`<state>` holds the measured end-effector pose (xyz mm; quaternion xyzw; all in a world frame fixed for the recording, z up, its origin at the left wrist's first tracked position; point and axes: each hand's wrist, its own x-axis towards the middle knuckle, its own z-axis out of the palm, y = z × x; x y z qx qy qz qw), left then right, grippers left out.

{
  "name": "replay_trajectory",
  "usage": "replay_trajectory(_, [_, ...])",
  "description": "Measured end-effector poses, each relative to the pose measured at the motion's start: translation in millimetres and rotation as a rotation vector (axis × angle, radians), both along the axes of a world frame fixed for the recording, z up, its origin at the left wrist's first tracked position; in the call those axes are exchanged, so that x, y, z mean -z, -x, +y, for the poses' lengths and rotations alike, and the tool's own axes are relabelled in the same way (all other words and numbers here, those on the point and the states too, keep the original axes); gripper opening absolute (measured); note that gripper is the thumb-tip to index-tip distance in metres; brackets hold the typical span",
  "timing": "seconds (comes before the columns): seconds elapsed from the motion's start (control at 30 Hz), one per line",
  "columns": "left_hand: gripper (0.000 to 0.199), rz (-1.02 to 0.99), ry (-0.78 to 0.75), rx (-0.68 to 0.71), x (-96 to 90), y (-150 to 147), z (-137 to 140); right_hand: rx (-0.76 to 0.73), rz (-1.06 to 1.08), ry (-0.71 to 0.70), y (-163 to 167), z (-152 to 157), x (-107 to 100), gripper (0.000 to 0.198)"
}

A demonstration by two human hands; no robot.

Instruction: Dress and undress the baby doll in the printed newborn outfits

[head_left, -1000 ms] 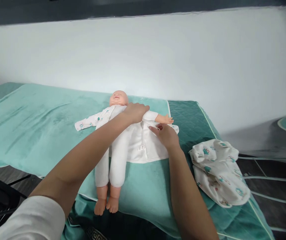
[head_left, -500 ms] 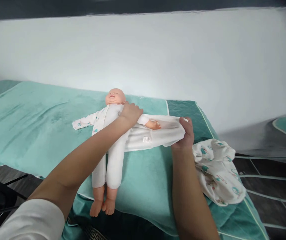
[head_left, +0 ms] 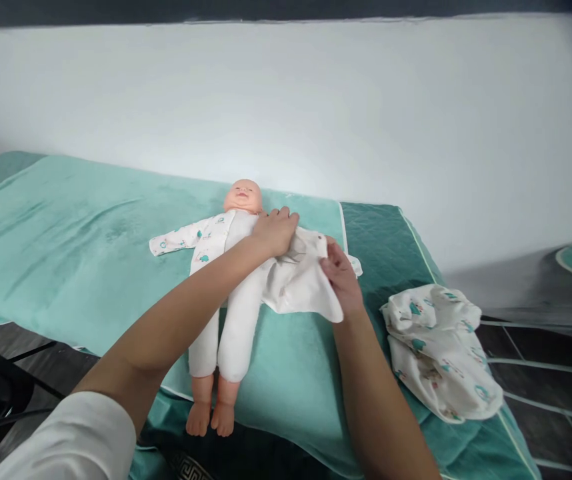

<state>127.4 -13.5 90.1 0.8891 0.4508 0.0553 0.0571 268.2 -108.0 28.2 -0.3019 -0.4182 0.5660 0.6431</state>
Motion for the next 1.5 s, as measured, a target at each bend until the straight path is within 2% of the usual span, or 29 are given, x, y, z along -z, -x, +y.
replay_trajectory(0.1, [0.034,-0.269,0.115,0.311,-4.6,18,6,-0.205,-0.133,0.001,9,-4,2,0.065])
replay_trajectory(0.17, [0.023,-0.365,0.166,0.398,-7.3,32,12,-0.311,-0.187,-0.004,12,-6,3,0.069])
replay_trajectory(0.23, [0.022,-0.408,0.112,0.321,-8.5,47,17,-0.394,-0.208,-0.019,12,-8,4,0.068])
replay_trajectory(0.33, [0.026,-0.437,-0.088,0.114,-7.3,70,22,-0.502,-0.204,-0.061,10,-9,5,0.062])
replay_trajectory(0.43, [0.023,-0.476,-0.238,-0.061,-0.9,93,15,-0.531,-0.229,-0.099,8,-8,7,0.048])
replay_trajectory(0.5, [0.019,-0.577,-0.285,-0.141,9.1,108,1,-0.462,-0.26,-0.112,6,-7,8,0.038])
replay_trajectory(0.6, [0.014,-0.819,-0.305,-0.268,35.8,132,-35,-0.371,-0.311,-0.099,5,-5,9,0.033])
replay_trajectory(0.7, [0.016,-0.98,-0.206,-0.468,70.2,159,-82,-0.403,-0.35,-0.063,7,-7,10,0.036])
replay_trajectory(0.77, [0.018,-0.972,-0.063,-0.557,89.1,177,-114,-0.398,-0.361,-0.056,10,-11,13,0.033])
replay_trajectory(0.8, [0.02,-0.926,-0.001,-0.551,96.0,185,-128,-0.374,-0.363,-0.055,12,-15,15,0.03])
replay_trajectory(0.93, [0.029,-0.654,-0.003,-0.44,106.7,205,-168,-0.169,-0.412,-0.018,18,-37,31,0.019])
replay_trajectory(1.07, [0.032,-0.503,-0.038,-0.418,105.4,205,-176,0.039,-0.587,0.0,25,-64,46,0.024])
replay_trajectory(1.17, [0.021,-0.441,-0.072,-0.453,102.8,197,-170,0.154,-0.774,-0.083,37,-79,51,0.036])
replay_trajectory(1.23, [0.017,-0.431,-0.094,-0.48,101.6,192,-165,0.26,-0.93,-0.123,47,-83,52,0.037])
replay_trajectory(1.33, [0.014,-0.5,-0.122,-0.492,102.5,190,-162,0.434,-1.073,-0.011,57,-84,52,0.03])
replay_trajectory(1.4, [0.012,-0.597,-0.138,-0.506,104.5,191,-164,0.473,-1.097,0.091,58,-83,53,0.029])
replay_trajectory(1.5, [0.013,-0.686,-0.148,-0.548,106.9,194,-167,0.508,-1.126,0.152,55,-85,53,0.029])
